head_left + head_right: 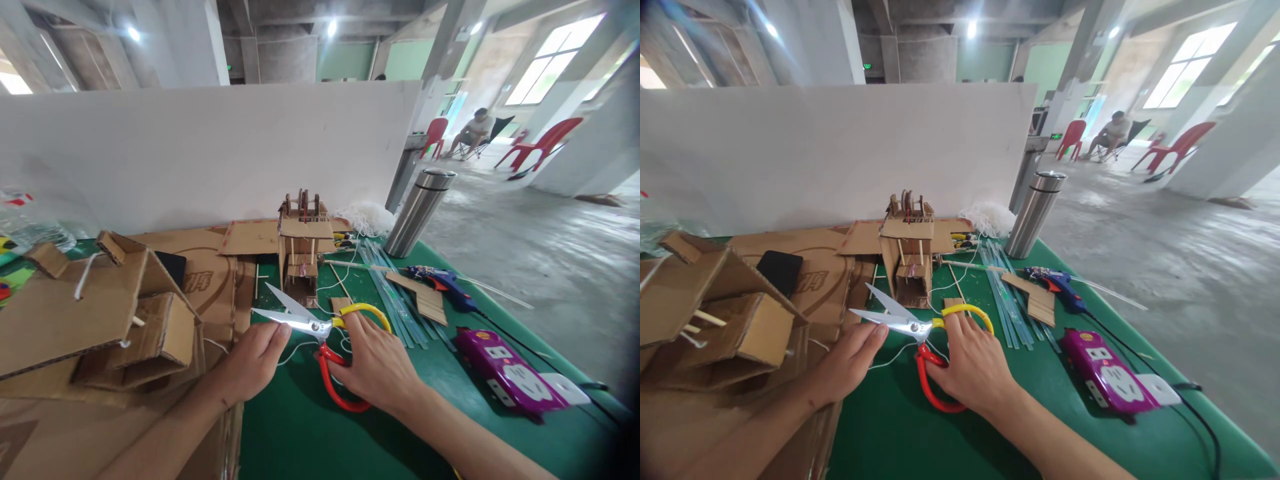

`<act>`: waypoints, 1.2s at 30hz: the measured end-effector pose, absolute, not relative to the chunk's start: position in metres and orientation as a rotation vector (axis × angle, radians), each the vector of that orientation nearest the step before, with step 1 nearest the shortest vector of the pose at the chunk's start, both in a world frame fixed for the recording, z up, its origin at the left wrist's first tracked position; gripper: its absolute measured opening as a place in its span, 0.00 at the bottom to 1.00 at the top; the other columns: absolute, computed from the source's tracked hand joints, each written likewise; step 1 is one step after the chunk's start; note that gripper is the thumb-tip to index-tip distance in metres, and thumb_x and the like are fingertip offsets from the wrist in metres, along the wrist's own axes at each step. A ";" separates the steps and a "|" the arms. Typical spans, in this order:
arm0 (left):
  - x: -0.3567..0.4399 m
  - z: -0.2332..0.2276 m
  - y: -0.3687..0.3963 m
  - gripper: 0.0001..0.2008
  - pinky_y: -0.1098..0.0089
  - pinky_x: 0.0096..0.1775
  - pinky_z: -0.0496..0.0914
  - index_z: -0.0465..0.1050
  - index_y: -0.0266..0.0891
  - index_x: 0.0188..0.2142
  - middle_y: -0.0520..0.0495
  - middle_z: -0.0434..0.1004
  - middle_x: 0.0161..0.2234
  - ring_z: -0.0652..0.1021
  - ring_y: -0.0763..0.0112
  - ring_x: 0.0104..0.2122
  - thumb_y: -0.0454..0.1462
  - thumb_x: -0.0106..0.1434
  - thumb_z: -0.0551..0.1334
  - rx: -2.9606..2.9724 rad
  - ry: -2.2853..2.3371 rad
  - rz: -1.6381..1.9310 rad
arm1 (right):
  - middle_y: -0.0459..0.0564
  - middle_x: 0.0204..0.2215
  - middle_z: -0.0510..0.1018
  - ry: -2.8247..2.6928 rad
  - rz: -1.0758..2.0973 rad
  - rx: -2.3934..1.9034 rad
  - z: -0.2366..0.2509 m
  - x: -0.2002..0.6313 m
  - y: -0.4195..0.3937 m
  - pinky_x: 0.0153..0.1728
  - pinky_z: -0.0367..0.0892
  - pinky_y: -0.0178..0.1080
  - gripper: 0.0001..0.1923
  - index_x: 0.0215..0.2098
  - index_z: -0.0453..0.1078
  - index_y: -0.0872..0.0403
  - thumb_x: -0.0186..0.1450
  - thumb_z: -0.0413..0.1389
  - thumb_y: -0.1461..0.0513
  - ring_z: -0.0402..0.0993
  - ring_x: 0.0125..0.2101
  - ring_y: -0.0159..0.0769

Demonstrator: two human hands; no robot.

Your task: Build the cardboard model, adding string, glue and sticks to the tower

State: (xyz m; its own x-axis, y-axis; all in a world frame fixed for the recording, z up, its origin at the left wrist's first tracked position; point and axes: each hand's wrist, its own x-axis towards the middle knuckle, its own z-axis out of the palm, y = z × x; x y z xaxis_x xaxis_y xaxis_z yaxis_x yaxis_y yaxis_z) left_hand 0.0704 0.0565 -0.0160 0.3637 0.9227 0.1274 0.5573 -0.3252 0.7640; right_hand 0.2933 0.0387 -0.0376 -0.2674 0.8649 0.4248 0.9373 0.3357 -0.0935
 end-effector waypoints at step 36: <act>0.075 -0.010 0.054 0.22 0.65 0.32 0.63 0.60 0.44 0.23 0.51 0.65 0.22 0.70 0.65 0.26 0.47 0.72 0.44 2.100 1.263 0.693 | 0.58 0.35 0.77 -2.139 -0.341 -1.610 -0.035 0.291 0.038 0.33 0.69 0.46 0.18 0.38 0.63 0.55 0.59 0.59 0.51 0.76 0.36 0.51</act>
